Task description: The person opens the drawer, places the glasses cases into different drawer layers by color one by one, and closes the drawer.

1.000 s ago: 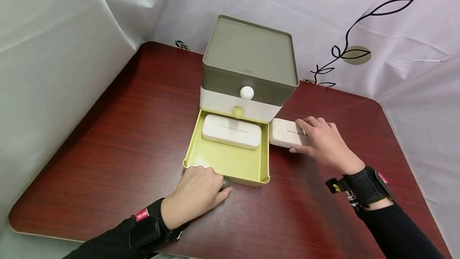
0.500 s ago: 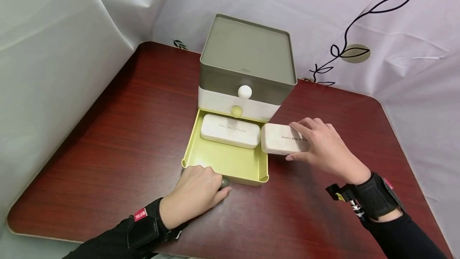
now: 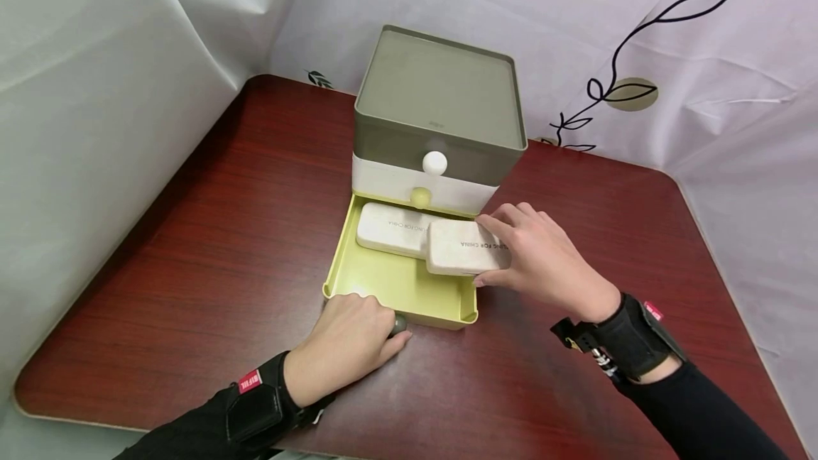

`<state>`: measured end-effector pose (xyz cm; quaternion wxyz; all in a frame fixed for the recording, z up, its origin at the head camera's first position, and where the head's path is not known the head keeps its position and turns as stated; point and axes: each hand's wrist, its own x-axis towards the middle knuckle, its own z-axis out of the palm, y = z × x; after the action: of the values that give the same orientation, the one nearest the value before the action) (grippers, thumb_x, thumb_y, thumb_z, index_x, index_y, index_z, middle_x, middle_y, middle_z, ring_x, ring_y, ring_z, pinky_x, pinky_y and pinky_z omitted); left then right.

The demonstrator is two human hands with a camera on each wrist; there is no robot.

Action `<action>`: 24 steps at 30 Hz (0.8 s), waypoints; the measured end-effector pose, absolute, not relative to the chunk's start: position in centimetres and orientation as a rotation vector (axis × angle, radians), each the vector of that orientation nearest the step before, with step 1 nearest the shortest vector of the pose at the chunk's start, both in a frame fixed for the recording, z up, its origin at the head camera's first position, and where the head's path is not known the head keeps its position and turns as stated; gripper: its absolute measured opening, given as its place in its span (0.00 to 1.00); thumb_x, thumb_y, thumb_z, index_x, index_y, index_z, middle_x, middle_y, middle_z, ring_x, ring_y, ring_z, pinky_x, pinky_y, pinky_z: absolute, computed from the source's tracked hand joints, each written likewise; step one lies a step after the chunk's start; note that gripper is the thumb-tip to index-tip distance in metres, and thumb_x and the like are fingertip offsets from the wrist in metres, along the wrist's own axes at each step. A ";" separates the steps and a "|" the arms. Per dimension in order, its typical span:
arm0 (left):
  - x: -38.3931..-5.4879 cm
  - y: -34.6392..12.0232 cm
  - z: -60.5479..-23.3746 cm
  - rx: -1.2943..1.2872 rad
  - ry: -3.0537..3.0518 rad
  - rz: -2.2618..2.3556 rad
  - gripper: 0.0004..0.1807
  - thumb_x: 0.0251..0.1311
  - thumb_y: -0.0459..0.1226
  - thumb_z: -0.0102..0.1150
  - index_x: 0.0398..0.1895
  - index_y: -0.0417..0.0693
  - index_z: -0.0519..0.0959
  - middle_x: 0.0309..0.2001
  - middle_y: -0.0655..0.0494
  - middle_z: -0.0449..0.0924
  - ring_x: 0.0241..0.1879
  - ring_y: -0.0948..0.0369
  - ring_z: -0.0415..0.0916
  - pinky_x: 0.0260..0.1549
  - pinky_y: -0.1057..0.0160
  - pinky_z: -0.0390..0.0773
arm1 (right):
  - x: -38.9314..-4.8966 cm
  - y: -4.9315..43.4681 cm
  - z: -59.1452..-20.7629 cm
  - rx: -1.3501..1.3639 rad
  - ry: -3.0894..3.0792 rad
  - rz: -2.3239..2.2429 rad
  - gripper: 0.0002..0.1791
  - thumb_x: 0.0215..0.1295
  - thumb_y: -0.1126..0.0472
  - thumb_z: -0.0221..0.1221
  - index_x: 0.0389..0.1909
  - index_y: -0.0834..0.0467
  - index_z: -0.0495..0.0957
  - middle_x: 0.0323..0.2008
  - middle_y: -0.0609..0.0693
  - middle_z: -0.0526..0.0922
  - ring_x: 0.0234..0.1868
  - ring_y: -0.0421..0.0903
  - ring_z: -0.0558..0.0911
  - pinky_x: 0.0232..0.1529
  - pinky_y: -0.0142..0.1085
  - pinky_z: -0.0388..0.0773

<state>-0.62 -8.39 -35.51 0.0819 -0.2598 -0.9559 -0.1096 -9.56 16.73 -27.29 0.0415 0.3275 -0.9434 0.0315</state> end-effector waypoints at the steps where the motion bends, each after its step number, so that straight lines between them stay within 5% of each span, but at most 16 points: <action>1: -0.6 -8.4 -35.5 -0.776 -2.855 -0.327 0.30 0.51 0.55 0.64 0.02 0.59 0.59 0.07 0.63 0.62 0.09 0.61 0.63 0.08 0.62 0.54 | -9.6 16.4 -27.3 1.011 -2.882 0.090 0.47 0.30 0.40 0.78 0.56 0.56 0.77 0.44 0.50 0.78 0.45 0.49 0.74 0.39 0.43 0.70; 24: -0.7 -8.4 -35.5 -0.792 -2.851 -0.320 0.29 0.51 0.55 0.64 0.03 0.60 0.60 0.07 0.65 0.60 0.09 0.63 0.59 0.08 0.63 0.53 | -9.3 11.8 -27.6 1.154 -2.858 -0.011 0.41 0.33 0.34 0.74 0.49 0.53 0.77 0.40 0.48 0.76 0.43 0.47 0.71 0.44 0.42 0.65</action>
<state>-0.66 -8.43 -35.54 0.0826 -0.2653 -0.9546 -0.1071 -9.30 11.78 -27.58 0.0298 0.3742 -0.9269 -0.0037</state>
